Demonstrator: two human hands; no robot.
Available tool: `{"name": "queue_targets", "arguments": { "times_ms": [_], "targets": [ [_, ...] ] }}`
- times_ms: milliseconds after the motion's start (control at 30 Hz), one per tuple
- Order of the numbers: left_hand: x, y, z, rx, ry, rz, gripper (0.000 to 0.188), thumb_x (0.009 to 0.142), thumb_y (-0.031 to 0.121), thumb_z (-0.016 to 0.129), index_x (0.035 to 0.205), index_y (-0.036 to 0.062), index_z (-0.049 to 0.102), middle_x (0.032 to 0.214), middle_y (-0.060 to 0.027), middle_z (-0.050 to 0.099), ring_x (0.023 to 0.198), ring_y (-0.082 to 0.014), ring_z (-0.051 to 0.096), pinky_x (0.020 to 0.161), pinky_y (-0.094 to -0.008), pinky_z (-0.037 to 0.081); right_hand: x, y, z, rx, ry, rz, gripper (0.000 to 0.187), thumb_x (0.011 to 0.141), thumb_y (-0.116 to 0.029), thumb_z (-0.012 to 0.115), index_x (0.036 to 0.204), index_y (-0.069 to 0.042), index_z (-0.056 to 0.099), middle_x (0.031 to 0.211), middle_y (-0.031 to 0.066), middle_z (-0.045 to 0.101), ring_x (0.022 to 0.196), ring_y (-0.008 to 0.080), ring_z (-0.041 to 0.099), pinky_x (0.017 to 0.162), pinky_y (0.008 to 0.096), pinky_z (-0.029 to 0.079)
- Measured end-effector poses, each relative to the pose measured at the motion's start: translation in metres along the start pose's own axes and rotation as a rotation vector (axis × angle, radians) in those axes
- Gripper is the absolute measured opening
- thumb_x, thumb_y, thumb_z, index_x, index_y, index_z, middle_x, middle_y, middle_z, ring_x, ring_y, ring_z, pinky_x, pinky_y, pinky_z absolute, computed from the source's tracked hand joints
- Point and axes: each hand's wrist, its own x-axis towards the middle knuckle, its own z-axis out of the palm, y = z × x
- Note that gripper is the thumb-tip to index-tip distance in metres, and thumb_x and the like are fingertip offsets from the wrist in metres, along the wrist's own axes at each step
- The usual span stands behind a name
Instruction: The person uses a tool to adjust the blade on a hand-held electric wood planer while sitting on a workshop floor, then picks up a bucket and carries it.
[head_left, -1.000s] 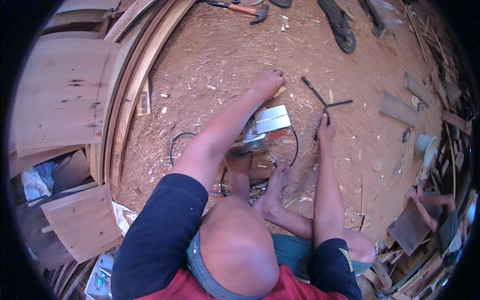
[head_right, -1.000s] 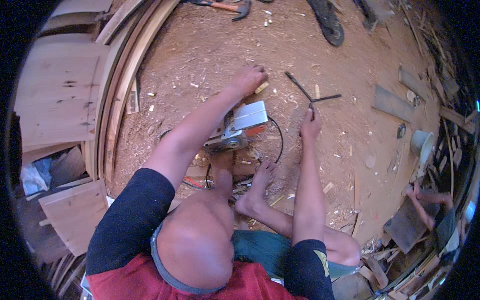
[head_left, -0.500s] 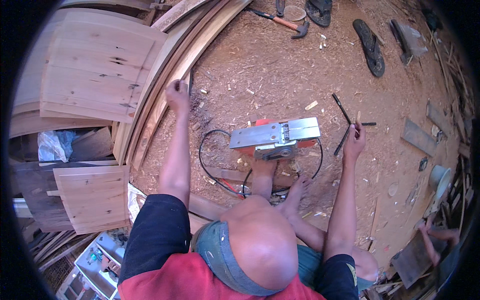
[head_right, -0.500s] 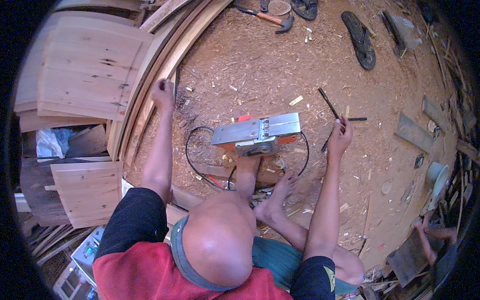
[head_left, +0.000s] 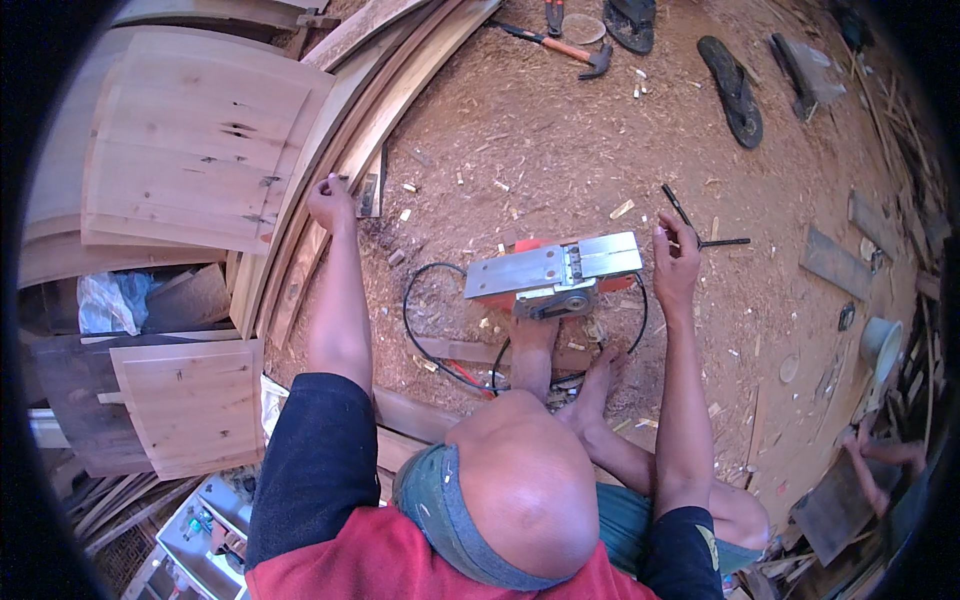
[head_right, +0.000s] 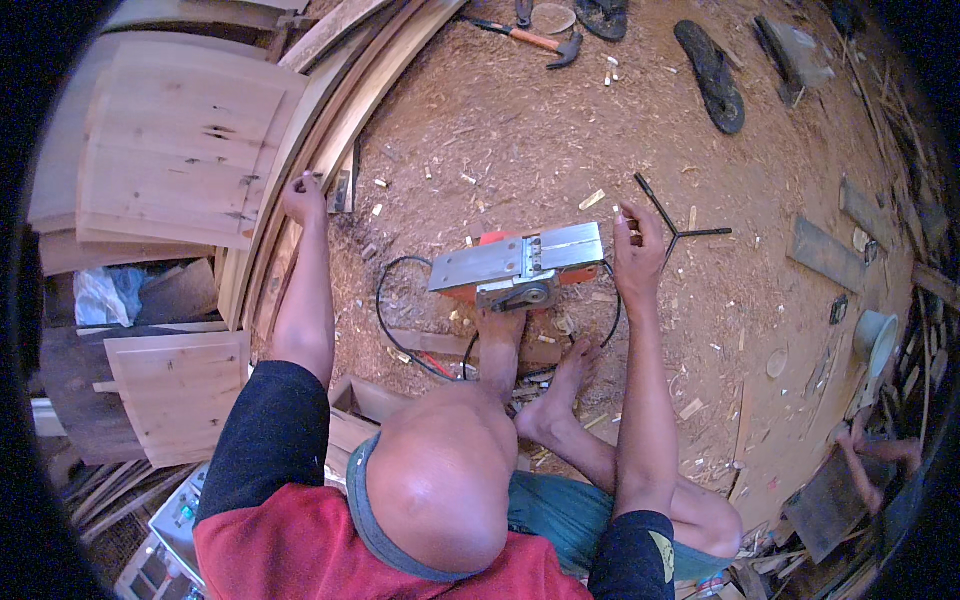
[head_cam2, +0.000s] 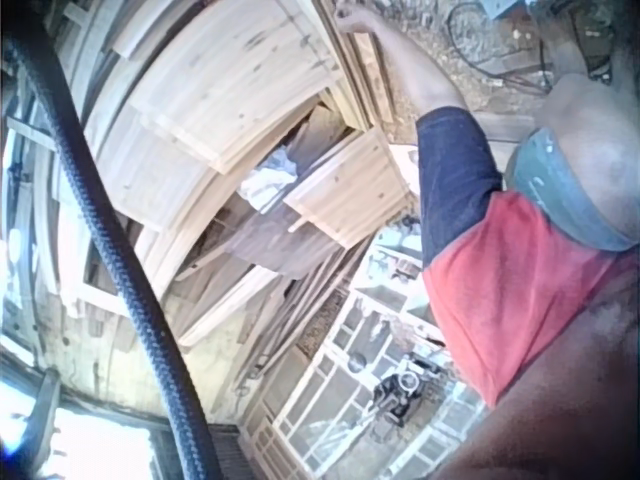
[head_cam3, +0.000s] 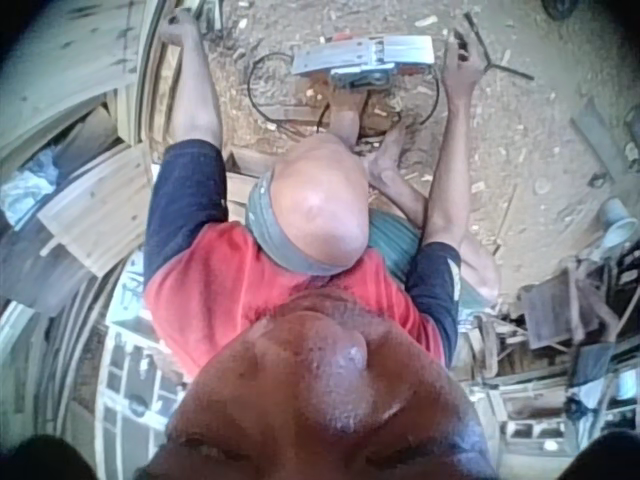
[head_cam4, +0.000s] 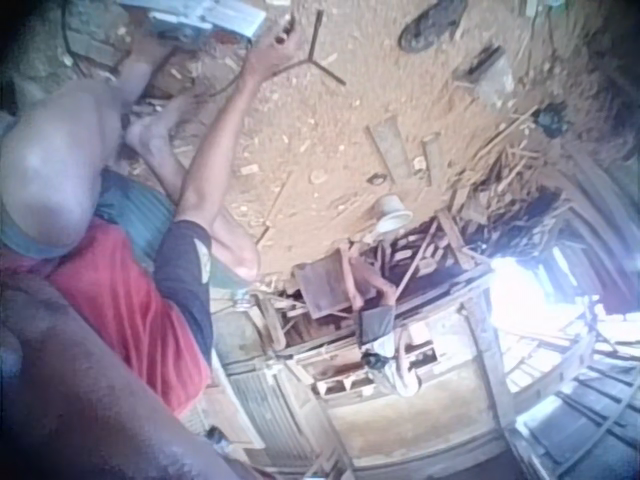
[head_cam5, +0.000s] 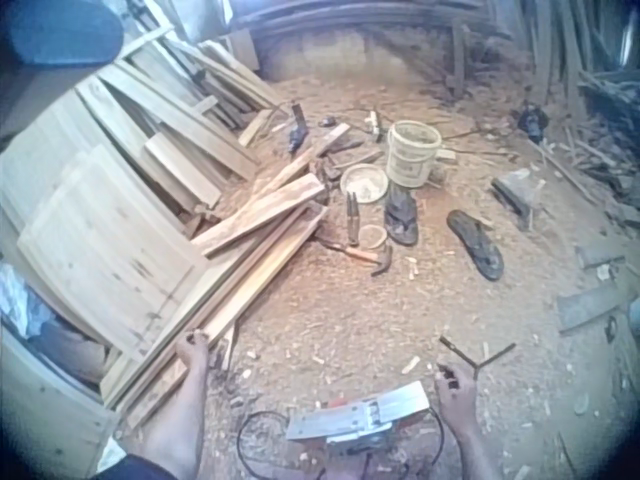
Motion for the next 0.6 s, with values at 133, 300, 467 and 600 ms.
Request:
{"name": "queue_targets", "arguments": {
  "times_ms": [133,300,467,600],
  "targets": [
    [-0.03,0.0,-0.016,-0.098,0.116,-0.033,0.033,0.089,0.028,0.06,0.103,-0.0018,0.066,0.098,-0.0182,0.066,0.088,-0.03,0.063,0.081,-0.0396,0.048,0.002,0.002,-0.001,0.064,0.007,0.022,0.022,0.093,-0.016,0.06,0.111,-0.004,0.065,0.1,0.0079,0.063,0.087,0.0163,0.061,0.07,0.0281,0.05],
    [-0.178,0.082,-0.062,-0.214,-0.461,0.283,0.031,0.088,0.023,0.065,0.106,-0.0022,0.062,0.099,-0.0163,0.062,0.092,-0.0302,0.059,0.084,-0.0404,0.046,0.001,0.009,-0.002,0.07,-0.051,0.037,0.024,0.092,-0.018,0.061,0.11,-0.003,0.066,0.102,0.0103,0.066,0.088,0.0193,0.064,0.074,0.0309,0.051],
    [-0.29,0.149,-0.096,-0.377,-0.787,0.89,0.043,0.074,0.026,0.079,0.111,0.0088,0.065,0.105,-0.0107,0.059,0.097,-0.031,0.056,0.085,-0.0414,0.045,0.007,-0.015,0.014,-0.076,-0.355,-0.174,0.019,0.087,-0.015,0.059,0.101,-0.007,0.069,0.107,0.0115,0.066,0.092,0.029,0.065,0.081,0.0397,0.05],
    [-0.307,0.156,-0.086,-0.321,-0.79,1.02,0.046,0.072,0.026,0.08,0.114,0.0129,0.067,0.103,-0.0064,0.058,0.094,-0.0269,0.054,0.08,-0.0396,0.045,0.007,-0.046,0.022,-0.46,-0.631,-0.468,0.023,0.08,-0.006,0.058,0.095,-0.016,0.073,0.107,0.0059,0.066,0.107,0.0273,0.058,0.093,0.0424,0.042]
  ]
}}
